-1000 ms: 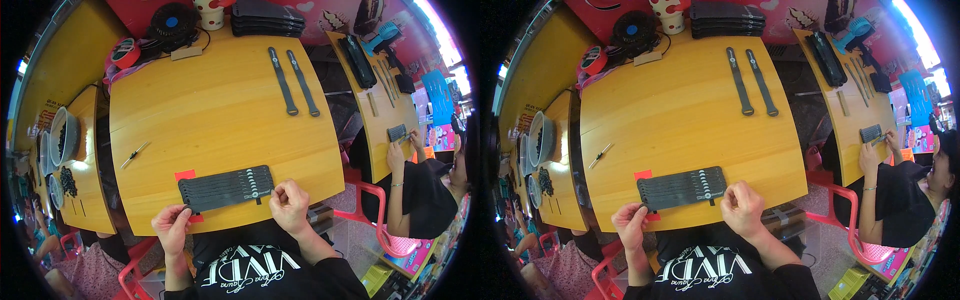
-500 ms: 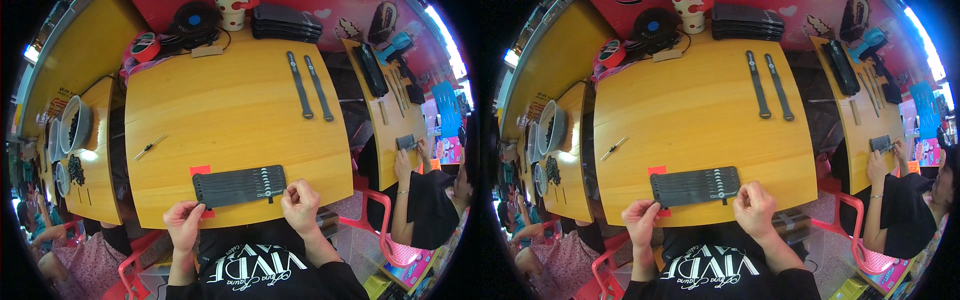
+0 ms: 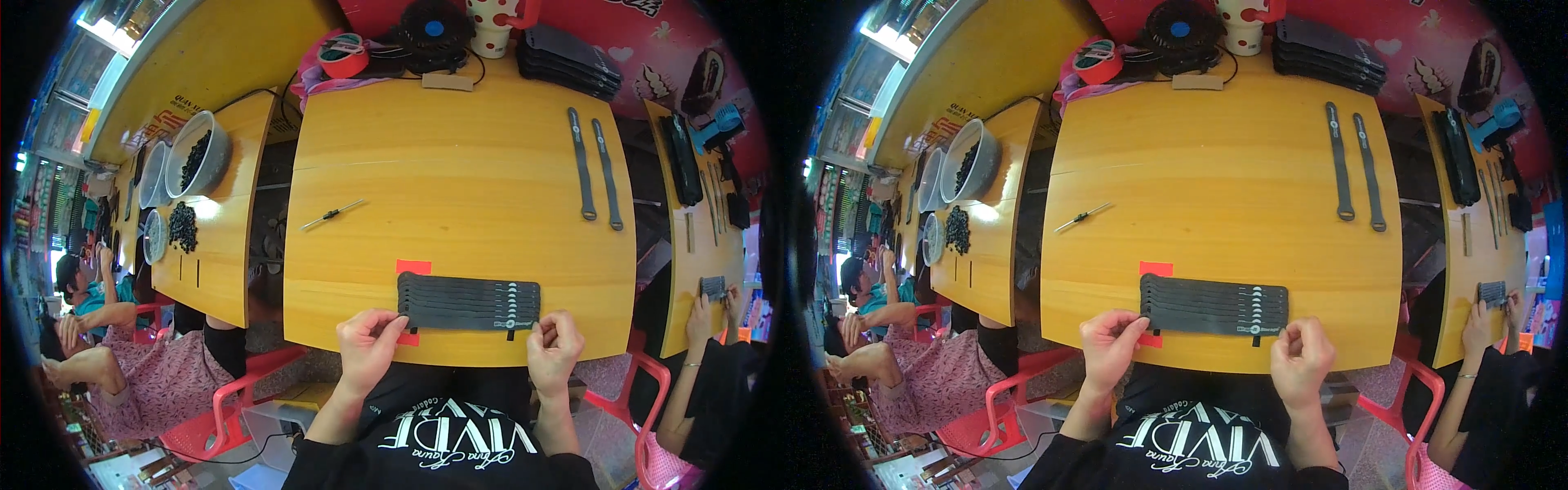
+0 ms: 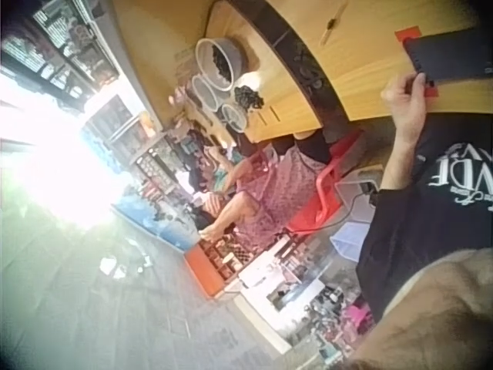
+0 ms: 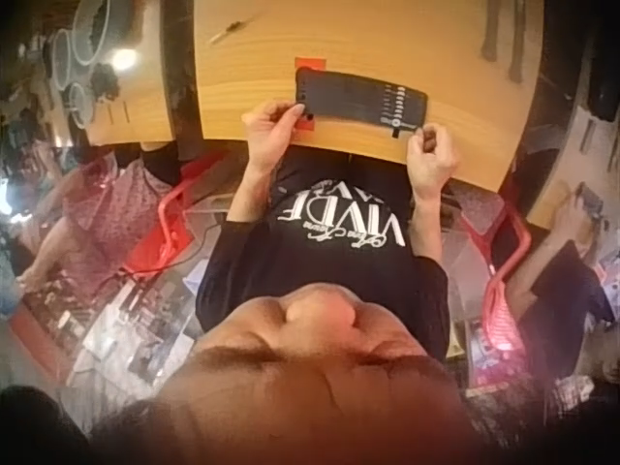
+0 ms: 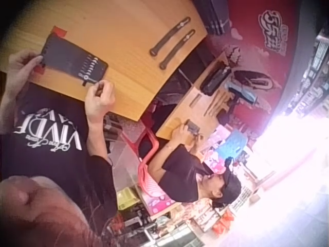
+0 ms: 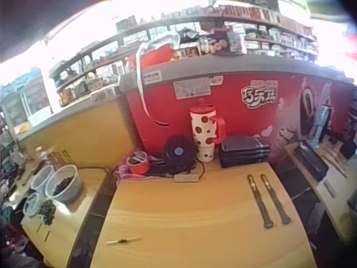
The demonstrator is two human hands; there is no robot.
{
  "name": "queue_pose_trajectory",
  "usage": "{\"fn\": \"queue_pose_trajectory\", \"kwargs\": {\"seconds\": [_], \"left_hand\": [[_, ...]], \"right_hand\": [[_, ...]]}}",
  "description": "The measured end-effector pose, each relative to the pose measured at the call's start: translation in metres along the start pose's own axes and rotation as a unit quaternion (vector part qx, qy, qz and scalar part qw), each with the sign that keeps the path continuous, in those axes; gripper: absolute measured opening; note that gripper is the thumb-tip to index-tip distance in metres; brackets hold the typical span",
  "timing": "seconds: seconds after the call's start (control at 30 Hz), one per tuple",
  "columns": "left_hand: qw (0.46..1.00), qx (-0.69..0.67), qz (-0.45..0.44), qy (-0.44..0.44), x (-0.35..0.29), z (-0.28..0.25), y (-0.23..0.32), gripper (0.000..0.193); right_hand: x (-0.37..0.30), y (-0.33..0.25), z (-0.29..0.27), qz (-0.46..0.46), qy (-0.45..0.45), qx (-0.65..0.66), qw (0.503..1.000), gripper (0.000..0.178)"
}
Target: The person is manually assembling black fabric straps by attaching small plastic components to them.
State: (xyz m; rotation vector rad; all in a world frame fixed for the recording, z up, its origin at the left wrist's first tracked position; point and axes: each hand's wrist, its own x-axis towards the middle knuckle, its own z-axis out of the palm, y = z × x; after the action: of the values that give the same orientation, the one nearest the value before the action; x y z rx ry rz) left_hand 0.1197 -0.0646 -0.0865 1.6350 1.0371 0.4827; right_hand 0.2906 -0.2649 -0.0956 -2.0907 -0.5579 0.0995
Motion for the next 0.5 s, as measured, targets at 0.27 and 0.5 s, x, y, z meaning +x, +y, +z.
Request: {"fn": "queue_pose_trajectory", "kwargs": {"seconds": [0.27,0.5], "left_hand": [[0.998,0.058,0.01,-0.003,0.0052,-0.0005,0.0059,0.01],[0.999,0.049,0.018,-0.009,0.0088,0.0008,0.0037,0.009]], "right_hand": [[0.0012,-0.0022,0.0012,-0.002,0.004,-0.012,1.0,0.022],[-0.0006,0.0022,0.0038,-0.001,0.005,0.005,1.0,0.022]]}}
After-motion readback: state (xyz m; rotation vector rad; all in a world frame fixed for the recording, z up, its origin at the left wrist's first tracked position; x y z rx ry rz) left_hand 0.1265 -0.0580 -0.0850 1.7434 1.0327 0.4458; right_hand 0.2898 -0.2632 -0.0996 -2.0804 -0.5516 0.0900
